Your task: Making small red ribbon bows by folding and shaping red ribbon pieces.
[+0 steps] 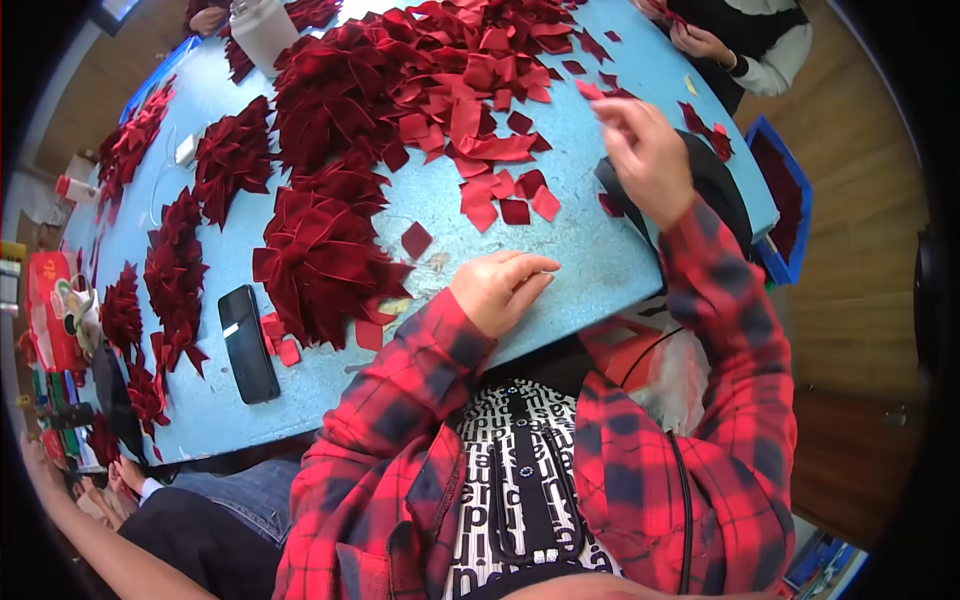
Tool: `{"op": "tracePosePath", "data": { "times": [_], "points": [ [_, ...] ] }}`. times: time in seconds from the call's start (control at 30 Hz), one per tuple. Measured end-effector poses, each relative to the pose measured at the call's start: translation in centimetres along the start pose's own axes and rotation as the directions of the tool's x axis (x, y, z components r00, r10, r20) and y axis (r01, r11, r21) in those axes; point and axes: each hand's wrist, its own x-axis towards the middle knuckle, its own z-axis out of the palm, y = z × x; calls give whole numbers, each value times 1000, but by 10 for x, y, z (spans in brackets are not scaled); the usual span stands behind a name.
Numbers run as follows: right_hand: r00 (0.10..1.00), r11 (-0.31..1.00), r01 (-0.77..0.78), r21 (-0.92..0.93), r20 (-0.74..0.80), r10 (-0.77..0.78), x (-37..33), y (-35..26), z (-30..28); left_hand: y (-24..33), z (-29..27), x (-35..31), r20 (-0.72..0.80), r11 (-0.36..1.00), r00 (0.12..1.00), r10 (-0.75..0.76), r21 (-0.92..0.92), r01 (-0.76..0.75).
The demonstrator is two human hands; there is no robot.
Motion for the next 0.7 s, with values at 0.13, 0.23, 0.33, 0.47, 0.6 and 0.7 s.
{"op": "tracePosePath", "data": {
  "times": [0.13,0.23,0.33,0.47,0.6,0.7],
  "points": [
    [970,979,-204,21,140,199,65,38,72,-6,1,-2,-45,999,999,-26,-32,25],
    [962,980,-198,-13,189,197,95,63,107,-6,-1,-2,-46,1000,999,-7,-27,6],
    [973,991,-88,-106,205,108,114,78,140,-3,-4,0,-46,999,999,-23,-35,22],
    [973,974,64,-218,229,-12,127,80,164,-1,-5,0,-55,994,996,-69,-88,64],
    [937,964,8,-264,338,85,132,62,156,0,-7,0,-42,988,993,-114,-108,109],
    [880,951,-88,-297,425,214,136,60,139,0,-7,0,-33,984,990,-140,-116,135]
  ]
}}
